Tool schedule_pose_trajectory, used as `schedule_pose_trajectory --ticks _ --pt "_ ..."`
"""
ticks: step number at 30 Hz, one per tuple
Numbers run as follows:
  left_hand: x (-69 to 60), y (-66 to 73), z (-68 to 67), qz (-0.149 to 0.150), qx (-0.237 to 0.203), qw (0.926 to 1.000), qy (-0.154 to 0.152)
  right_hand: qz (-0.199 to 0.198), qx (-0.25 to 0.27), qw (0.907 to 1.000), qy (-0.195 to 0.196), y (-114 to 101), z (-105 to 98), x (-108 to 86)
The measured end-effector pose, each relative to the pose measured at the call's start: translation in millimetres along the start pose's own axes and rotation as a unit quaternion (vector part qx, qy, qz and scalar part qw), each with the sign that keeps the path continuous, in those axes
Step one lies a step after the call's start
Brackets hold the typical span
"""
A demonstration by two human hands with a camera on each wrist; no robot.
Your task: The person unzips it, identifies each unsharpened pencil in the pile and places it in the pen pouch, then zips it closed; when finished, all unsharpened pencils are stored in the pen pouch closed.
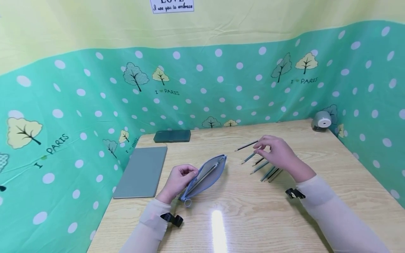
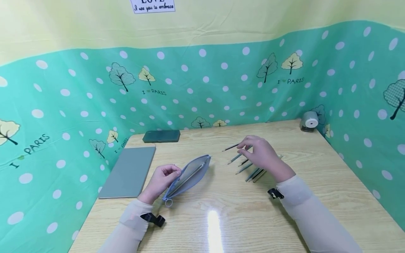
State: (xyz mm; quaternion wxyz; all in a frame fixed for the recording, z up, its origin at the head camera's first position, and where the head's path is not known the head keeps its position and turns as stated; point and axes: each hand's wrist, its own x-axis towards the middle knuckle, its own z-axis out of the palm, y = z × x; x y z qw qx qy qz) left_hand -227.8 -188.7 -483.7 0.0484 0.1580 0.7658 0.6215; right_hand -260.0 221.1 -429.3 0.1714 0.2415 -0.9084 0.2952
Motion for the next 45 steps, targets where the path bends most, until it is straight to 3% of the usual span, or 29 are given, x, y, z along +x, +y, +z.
schedule_pose_trajectory --ticks 9,29,37,45 --pt "-0.3 1.6 -0.4 0.006 -0.008 1.0 -0.001 0.037 0.008 0.9992 -0.013 14 -4 -0.4" --pt "0.5 -2.0 -2.0 0.017 -0.011 0.9998 0.003 0.087 0.02 0.9904 -0.105 52 -15 -1.6" --pt "0.8 -0.7 -2.0 0.024 -0.008 0.9997 0.0 0.106 0.032 0.9836 -0.142 63 -19 -15.4" --pt "1.2 -3.4 -0.8 0.03 -0.005 0.9995 -0.002 0.097 0.043 0.98 -0.168 70 -12 -27.4"
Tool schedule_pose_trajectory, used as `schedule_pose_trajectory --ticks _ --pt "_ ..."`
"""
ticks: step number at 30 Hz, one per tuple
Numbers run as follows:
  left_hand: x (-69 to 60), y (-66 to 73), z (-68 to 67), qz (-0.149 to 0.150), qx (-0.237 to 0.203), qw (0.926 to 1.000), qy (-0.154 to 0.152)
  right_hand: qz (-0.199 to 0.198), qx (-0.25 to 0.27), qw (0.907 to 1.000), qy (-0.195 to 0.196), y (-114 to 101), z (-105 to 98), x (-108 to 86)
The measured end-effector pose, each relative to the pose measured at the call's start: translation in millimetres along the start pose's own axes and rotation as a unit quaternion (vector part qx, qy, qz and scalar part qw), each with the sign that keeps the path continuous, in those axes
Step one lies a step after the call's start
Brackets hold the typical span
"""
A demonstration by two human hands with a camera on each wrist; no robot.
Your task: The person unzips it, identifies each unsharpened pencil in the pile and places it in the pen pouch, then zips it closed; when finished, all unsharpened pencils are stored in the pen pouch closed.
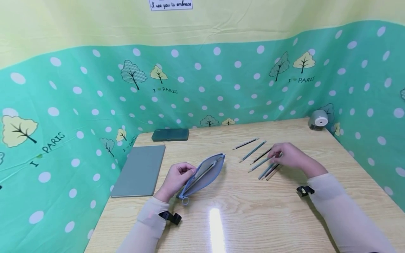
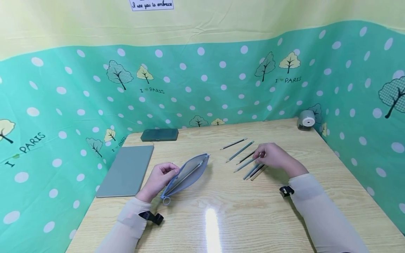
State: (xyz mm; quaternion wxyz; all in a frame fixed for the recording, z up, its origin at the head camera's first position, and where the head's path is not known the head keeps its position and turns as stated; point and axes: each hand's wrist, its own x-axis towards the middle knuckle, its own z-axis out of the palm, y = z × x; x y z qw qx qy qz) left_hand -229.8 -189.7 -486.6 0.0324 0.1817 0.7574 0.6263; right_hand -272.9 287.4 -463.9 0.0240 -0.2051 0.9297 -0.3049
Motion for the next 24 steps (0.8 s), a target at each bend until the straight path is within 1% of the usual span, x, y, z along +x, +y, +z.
schedule_pose_trajectory --ticks 3,8,14,24 --pt "0.1 -0.1 0.8 -0.003 -0.001 1.0 0.001 0.002 0.0 0.9999 -0.014 4 5 0.4" --pt "0.3 -0.2 0.9 -0.007 -0.006 1.0 0.001 -0.005 -0.005 0.9995 -0.031 8 8 -0.4" --pt "0.6 -0.6 0.6 -0.007 -0.007 1.0 -0.003 -0.017 -0.003 0.9992 -0.037 8 8 -0.3" --pt "0.7 -1.5 0.7 -0.004 -0.006 1.0 -0.004 -0.013 -0.003 0.999 -0.042 13 10 1.4"
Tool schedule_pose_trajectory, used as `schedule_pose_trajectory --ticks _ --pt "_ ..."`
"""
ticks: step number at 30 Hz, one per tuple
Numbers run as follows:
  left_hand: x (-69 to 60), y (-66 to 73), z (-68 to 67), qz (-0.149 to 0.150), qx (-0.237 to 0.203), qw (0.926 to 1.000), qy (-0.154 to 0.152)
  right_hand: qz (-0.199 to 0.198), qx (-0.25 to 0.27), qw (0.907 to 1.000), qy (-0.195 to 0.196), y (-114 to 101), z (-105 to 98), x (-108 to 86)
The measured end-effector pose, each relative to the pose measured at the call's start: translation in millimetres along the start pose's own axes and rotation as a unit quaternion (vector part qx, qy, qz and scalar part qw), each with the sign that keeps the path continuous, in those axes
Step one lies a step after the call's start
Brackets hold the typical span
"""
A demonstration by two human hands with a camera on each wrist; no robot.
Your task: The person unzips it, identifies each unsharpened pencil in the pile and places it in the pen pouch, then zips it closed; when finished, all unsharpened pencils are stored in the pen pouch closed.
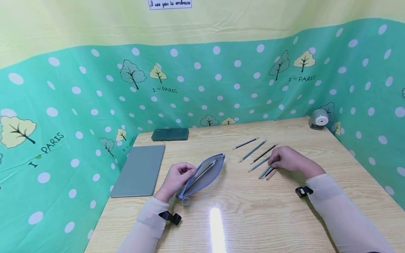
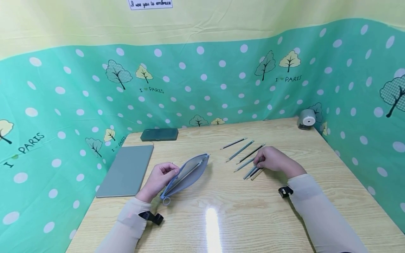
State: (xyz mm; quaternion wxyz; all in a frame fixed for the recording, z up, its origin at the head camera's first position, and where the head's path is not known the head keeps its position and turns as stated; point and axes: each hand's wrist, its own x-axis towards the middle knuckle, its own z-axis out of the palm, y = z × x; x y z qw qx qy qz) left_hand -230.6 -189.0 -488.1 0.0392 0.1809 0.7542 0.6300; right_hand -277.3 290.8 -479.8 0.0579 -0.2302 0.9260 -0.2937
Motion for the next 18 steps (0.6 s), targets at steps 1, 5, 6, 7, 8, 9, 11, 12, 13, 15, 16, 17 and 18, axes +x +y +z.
schedule_pose_trajectory --ticks 1,5,6,7,8,9,11,12,13,15,16,17,18 --pt "0.0 0.1 0.0 0.0 -0.001 1.0 0.0 0.003 -0.002 1.0 -0.001 0 0 0.3" --pt "0.3 0.0 -0.1 0.0 0.002 1.0 0.001 0.017 -0.022 0.9996 -0.004 -2 0 1.8" --pt "0.2 0.1 0.0 0.0 0.003 1.0 0.001 0.019 -0.03 0.9994 -0.006 -3 -1 2.3" --pt "0.2 0.3 -0.2 0.0 0.004 1.0 0.001 0.023 -0.036 0.9991 -0.007 -4 -1 2.9" --pt "0.2 0.6 -0.2 -0.001 0.005 1.0 0.001 0.025 -0.043 0.9987 -0.009 -5 -1 3.5" --pt "0.2 0.6 -0.2 -0.001 0.005 1.0 0.001 0.026 -0.049 0.9984 -0.01 -6 -1 4.2" --pt "0.0 0.8 -0.3 -0.002 0.007 1.0 0.001 0.027 -0.059 0.9978 -0.013 -8 -1 5.8" --pt "-0.2 1.1 -0.3 -0.002 0.008 1.0 0.001 0.029 -0.062 0.9975 -0.015 -8 -1 6.5" --pt "-0.3 1.4 -0.3 -0.003 0.008 1.0 0.001 0.029 -0.065 0.9973 -0.016 -9 0 7.0" --pt "-0.8 1.9 -0.1 -0.005 0.007 1.0 0.001 0.029 -0.073 0.9967 -0.019 -11 0 7.9" --pt "-1.1 2.4 0.0 -0.007 0.007 1.0 0.002 0.031 -0.077 0.9964 -0.019 -12 0 8.2" --pt "-1.5 3.0 0.1 -0.008 0.006 0.9999 0.002 0.031 -0.08 0.9961 -0.019 -12 0 8.3" --pt "-1.5 3.2 0.2 -0.009 0.005 1.0 0.001 0.032 -0.085 0.9957 -0.019 -12 0 8.5"
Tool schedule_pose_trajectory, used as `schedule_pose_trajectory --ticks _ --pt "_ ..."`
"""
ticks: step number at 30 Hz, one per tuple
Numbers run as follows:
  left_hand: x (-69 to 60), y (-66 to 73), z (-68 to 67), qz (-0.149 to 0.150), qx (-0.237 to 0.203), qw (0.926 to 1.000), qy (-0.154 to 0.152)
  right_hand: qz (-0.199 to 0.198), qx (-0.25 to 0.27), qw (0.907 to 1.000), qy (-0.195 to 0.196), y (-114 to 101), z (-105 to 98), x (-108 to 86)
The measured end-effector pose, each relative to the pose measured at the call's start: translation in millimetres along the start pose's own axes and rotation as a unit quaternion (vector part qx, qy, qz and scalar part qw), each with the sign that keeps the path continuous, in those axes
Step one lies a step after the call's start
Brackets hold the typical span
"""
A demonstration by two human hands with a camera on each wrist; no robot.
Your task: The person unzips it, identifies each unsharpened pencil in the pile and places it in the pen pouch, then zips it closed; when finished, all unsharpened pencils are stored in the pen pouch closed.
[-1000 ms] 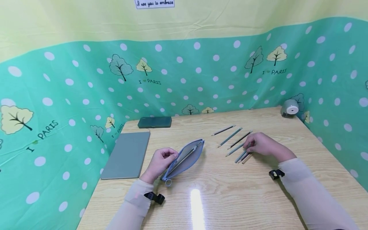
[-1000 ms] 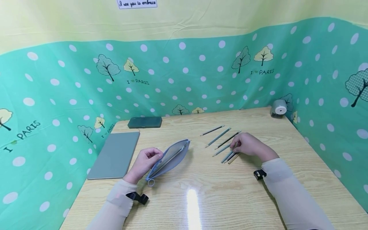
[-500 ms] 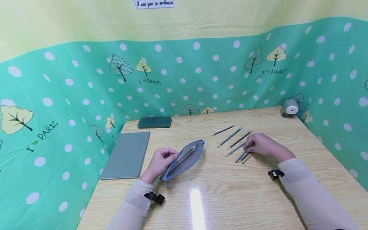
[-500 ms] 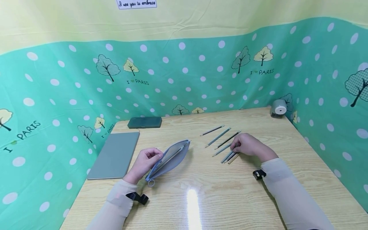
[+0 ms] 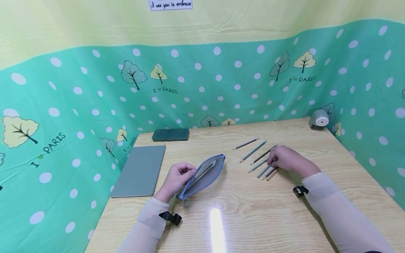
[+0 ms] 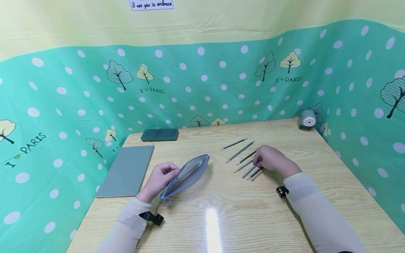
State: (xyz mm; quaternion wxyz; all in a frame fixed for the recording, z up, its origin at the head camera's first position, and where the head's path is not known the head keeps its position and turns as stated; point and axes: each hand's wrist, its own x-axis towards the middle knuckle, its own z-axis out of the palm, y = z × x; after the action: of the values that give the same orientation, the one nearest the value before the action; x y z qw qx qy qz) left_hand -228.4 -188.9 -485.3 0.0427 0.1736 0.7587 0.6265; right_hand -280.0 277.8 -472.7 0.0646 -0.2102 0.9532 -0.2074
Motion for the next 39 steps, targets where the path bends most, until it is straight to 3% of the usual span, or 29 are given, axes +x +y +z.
schedule_pose_trajectory --ticks 21,39 --pt "-0.6 0.3 0.2 0.001 0.008 1.0 0.001 -0.038 -0.026 0.9989 0.012 6.1 2.0 4.0" --pt "-0.2 0.5 1.0 0.008 0.006 0.9999 -0.001 -0.033 -0.037 0.9986 0.018 5.3 2.0 2.3"
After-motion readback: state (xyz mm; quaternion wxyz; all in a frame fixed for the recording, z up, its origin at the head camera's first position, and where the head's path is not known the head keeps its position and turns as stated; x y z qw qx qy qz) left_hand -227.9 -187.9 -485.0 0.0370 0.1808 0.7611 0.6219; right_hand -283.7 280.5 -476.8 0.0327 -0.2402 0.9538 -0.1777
